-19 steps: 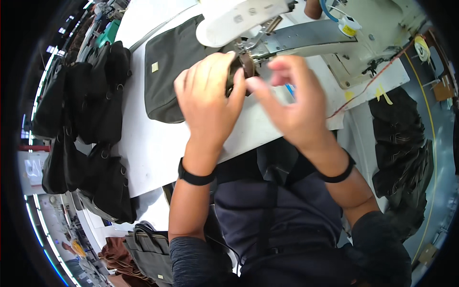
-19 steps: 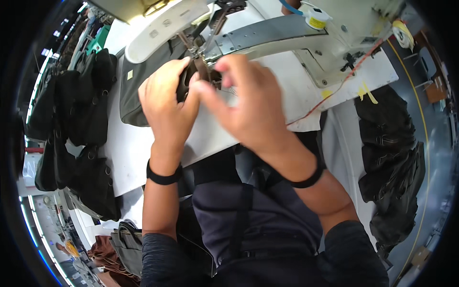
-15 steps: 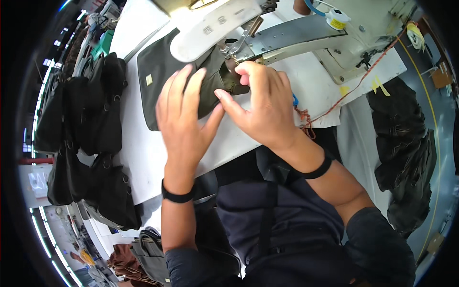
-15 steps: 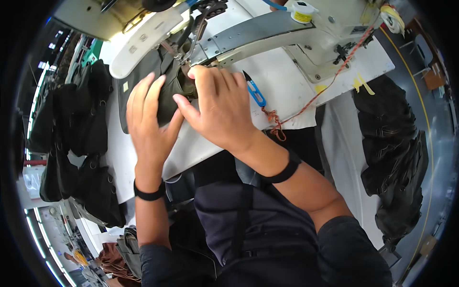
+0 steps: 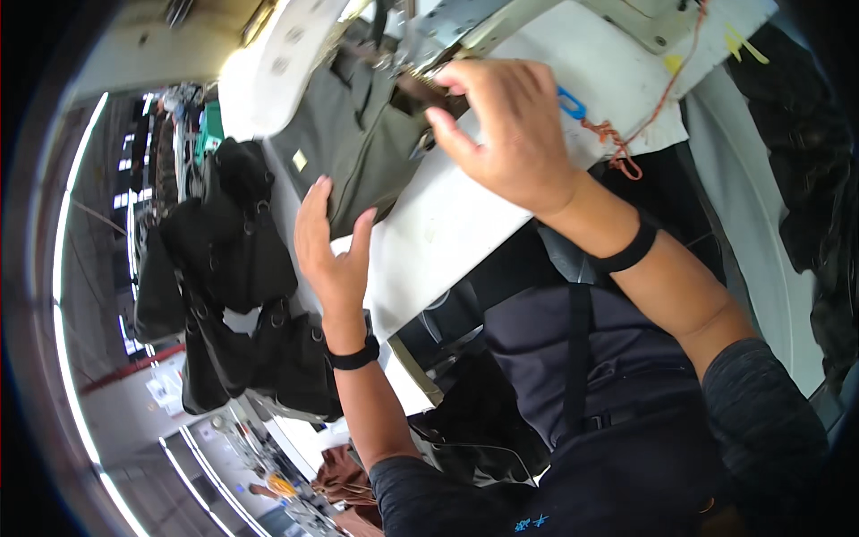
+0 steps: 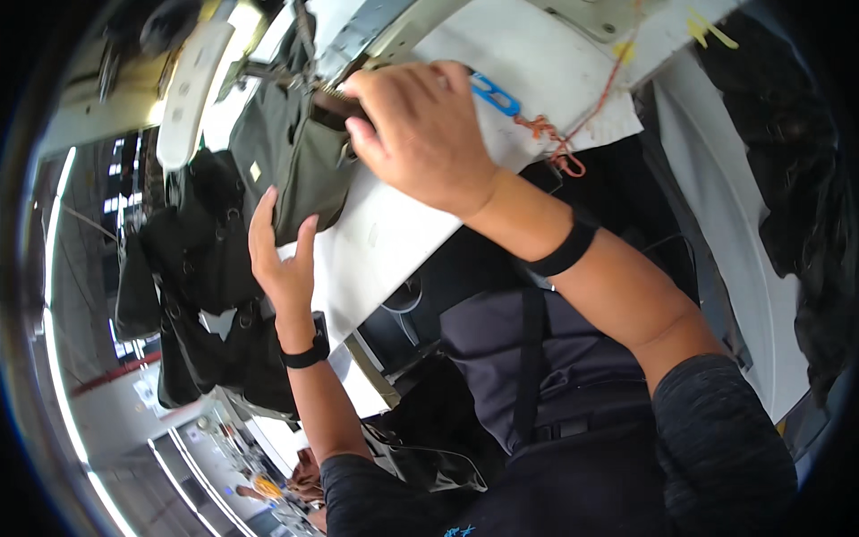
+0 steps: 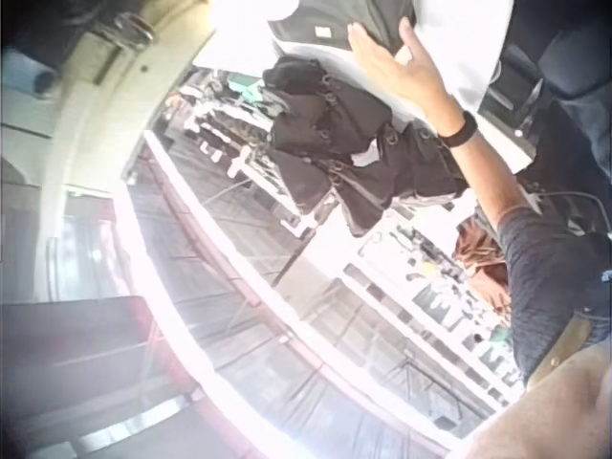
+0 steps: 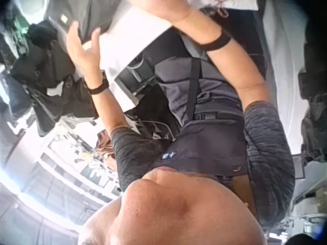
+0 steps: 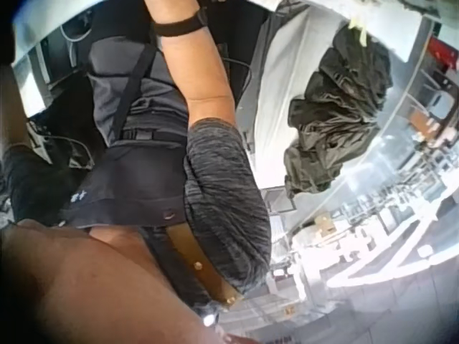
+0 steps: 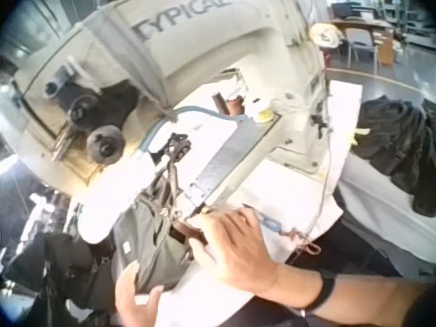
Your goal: The person operates an industrial sewing machine to stitch a zipper onto a dark green fabric bag. They guide the bag under the needle, sew along the zipper track, and use a utility knife to trim excess thread. The person handles multiple bags, moving finished items aside and positioning new ones for sewing.
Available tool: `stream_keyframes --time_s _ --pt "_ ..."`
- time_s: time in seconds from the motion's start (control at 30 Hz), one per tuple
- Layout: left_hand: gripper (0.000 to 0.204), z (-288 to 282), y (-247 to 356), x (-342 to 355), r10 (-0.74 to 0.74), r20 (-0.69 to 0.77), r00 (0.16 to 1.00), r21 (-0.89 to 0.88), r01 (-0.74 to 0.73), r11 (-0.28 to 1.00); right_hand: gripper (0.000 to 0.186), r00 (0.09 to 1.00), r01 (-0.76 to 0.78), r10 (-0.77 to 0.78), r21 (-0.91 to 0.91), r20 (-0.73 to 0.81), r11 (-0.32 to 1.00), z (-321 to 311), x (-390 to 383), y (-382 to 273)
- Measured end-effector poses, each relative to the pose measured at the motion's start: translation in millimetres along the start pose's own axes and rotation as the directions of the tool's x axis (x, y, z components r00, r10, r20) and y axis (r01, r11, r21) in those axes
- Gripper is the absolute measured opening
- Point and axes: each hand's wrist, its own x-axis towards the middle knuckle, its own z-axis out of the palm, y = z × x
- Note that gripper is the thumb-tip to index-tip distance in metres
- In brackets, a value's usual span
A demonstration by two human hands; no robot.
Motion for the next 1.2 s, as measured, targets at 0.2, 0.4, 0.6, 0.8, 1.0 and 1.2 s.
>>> stream_keyframes --time_s 0.2,0.4,0.6,0.8,1.0,1.2 --pt "0.035 -15.0 2.5 4.3 -0.009 0.046 0.999 0.132 0.003 0.991 0.036 0.995 0.058 -0.063 -0.062 -0.08 0.996 1.5 7.1 6.6" --pt "0.021 -75.0 75.9 4.2 0.031 0.158 0.987 0.244 -0.07 0.967 0.021 0.935 0.347 -0.34 -0.054 0.103 0.936 -27.2 33.1 20.5" --pt "0.021 -114.9 156.3 42.2 -0.108 0.428 0.897 0.083 0.08 0.993 0.018 0.845 0.462 -0.469 0.091 0.258 0.882 -49.0 78.4 39.8" --pt "0.04 -52.8 81.0 114.7 0.148 0.288 0.946 -0.037 -0.144 0.989 0.017 0.785 0.538 -0.535 0.082 0.313 0.839 -48.0 95.4 44.2" --pt "0.036 7.2 23.5 139.7 0.055 0.491 0.869 -0.452 0.2 0.869 0.023 0.84 0.506 -0.503 0.044 0.201 0.862 -37.1 73.6 49.2" --pt "0.028 2.1 20.1 162.4 -0.034 0.722 0.691 -0.318 0.375 0.871 0.015 0.812 0.394 -0.463 0.251 0.356 0.884 -46.0 97.0 51.5"
